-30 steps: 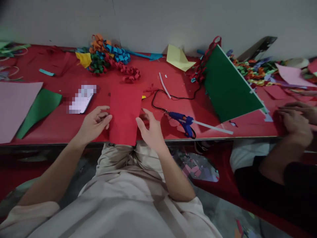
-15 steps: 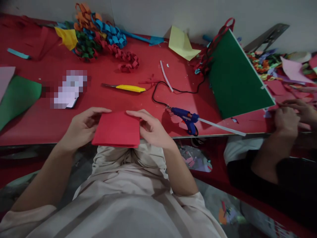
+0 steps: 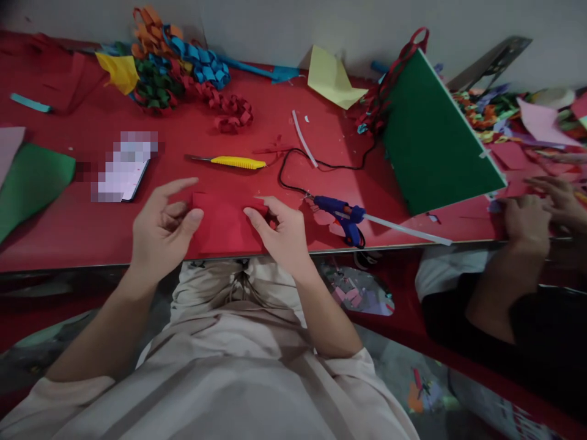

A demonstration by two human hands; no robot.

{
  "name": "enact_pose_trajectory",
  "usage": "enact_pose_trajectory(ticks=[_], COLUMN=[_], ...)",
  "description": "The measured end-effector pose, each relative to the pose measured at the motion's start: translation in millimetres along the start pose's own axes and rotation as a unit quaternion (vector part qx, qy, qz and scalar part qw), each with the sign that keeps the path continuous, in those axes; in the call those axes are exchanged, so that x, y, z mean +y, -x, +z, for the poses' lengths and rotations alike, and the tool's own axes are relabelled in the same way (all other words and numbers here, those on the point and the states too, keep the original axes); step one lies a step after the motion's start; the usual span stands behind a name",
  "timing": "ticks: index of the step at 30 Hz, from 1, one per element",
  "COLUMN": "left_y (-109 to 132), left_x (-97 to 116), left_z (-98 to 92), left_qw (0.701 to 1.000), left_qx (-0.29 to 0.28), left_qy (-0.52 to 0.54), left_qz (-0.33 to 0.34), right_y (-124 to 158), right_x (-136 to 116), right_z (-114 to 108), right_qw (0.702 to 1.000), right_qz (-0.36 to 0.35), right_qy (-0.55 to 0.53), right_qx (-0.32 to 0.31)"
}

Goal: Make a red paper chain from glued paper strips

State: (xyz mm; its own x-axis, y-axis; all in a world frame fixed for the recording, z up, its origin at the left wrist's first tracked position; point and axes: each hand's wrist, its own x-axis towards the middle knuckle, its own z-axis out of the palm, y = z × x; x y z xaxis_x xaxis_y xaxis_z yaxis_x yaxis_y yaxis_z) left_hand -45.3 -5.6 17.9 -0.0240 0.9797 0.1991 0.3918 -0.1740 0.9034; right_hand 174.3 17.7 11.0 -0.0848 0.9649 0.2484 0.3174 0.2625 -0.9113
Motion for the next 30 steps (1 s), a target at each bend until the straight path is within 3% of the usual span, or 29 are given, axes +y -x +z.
enact_pose_trajectory(ticks=[3,16,21,26,28,30], left_y=[-5,-7,-9,-15,-16,-15], left_x=[5,4,4,19,25,29], left_z=[4.9,5.1,-0.7,-8.1,-10.4,-12.1], left_qw=[0.999,0.998,0.995,0.980,0.977,0.984], left_qx=[0.023,0.026,0.013,-0.054,-0.052,-0.013], left_qy=[-0.004,-0.037,-0.086,-0.163,-0.168,-0.144], left_qz=[0.023,0.045,0.054,0.103,0.116,0.105], right_y=[1,0,-1,-5,-6,-6], right_x=[0,1,2,-14,-21,-25], right_z=[-2,-13,-17,-13,-9,-6], right_qw=[1.000,0.999,0.999,0.982,0.978,0.981], right_qz=[-0.001,-0.027,-0.030,-0.132,-0.171,-0.179], right_qy=[0.001,-0.037,0.002,0.069,0.060,0.038], right_qx=[-0.007,-0.004,-0.042,-0.117,-0.101,-0.067])
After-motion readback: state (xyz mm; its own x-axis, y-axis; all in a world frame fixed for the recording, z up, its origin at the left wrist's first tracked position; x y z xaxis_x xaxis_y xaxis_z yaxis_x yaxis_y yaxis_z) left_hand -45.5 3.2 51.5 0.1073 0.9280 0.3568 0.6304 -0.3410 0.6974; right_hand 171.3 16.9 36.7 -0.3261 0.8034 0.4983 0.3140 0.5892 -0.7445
